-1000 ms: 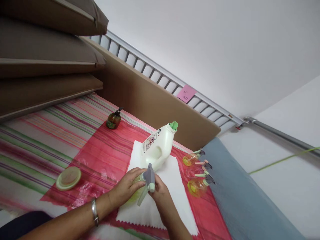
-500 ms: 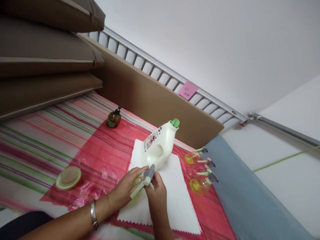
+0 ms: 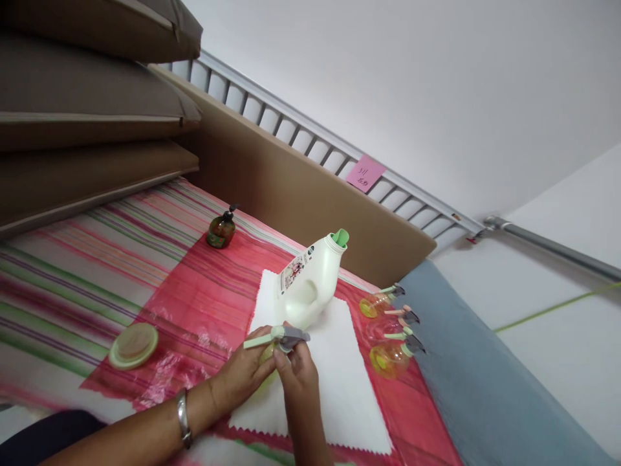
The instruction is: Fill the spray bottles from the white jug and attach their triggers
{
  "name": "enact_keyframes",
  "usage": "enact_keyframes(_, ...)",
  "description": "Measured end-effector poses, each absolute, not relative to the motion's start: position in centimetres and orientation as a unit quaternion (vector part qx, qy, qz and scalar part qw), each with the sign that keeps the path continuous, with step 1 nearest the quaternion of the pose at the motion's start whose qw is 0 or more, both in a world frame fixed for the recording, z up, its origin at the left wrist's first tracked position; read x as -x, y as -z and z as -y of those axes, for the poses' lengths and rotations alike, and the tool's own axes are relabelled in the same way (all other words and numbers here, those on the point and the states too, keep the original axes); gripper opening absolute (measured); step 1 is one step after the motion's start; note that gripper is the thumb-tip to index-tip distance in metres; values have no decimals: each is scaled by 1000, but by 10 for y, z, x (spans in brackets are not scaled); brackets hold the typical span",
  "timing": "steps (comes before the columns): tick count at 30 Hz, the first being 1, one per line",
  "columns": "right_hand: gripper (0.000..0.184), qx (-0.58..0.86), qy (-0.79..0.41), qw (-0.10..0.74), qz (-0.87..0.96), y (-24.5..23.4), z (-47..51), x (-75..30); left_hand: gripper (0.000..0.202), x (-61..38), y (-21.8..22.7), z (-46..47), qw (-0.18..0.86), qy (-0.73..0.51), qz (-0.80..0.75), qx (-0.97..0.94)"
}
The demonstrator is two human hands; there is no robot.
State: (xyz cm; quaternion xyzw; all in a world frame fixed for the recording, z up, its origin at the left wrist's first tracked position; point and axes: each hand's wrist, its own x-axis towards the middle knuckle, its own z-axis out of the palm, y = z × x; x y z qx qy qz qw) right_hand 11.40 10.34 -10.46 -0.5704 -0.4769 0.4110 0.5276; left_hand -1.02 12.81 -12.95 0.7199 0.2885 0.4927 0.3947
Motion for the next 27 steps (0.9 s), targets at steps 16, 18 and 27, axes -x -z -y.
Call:
enact_keyframes(16, 40, 614, -350, 502, 500, 95, -98, -113, 35, 11, 132, -127, 381, -486, -292, -730)
enact_keyframes(18, 41, 595, -362, 503, 511, 93, -98, -113, 35, 11, 132, -127, 384, -486, -288, -730)
enact_keyframes(27, 34, 602, -355, 495, 515, 89, -99, -111, 36, 11, 133, -126, 376, -489, -288, -732)
